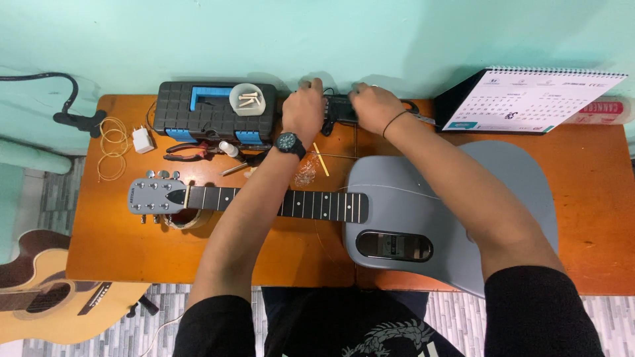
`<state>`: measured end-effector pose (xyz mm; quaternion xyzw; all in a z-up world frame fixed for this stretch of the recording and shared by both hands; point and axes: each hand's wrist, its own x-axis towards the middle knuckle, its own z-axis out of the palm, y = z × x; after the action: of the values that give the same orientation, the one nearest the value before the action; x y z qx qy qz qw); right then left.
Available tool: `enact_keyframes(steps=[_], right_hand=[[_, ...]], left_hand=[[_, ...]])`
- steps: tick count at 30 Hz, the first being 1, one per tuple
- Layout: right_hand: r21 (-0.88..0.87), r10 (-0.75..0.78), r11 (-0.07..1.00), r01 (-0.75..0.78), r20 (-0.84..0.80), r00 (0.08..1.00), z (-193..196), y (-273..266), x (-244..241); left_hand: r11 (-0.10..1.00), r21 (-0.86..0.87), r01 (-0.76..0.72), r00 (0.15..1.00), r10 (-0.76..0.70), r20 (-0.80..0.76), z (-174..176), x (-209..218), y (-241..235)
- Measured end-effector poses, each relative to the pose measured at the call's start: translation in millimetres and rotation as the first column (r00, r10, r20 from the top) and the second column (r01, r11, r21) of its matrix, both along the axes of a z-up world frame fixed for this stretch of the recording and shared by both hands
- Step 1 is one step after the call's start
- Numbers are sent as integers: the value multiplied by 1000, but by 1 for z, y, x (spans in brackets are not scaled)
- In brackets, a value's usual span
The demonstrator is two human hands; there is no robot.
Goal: The person is restringing a grey electric guitar. They repeatedly tie knots in guitar strings, insert the string ends into the bridge, and pull the strings taut. The person handles multiple strings one at a time, using their hands to manipulate the string loops and secure them to the instrument.
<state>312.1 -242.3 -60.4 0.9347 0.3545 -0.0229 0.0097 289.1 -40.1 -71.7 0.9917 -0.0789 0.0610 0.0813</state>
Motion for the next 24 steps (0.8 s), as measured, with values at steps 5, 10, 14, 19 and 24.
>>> enact_keyframes(steps=[5,10,14,19,24], right_hand=[[-149,264,954,-259,17,964,77,33,-50],[-343,504,849,-401,301,810,23,42,-30],[-288,483,864,-413,244,841,6,38,-11],[-78,218,976,-204,304,927,14,28,-8],[-75,194,981,-179,437,878,-49,17,27]], left_hand=[[998,-45,41,995,-37,97,32,-29,7],[982,-178,68,988,-41,151,43,-44,22],[987,-144,74,993,-60,105,34,-46,29],[995,-60,84,988,-75,135,15,-31,28],[992,76,99,995,-98,-16,-13,-22,17]])
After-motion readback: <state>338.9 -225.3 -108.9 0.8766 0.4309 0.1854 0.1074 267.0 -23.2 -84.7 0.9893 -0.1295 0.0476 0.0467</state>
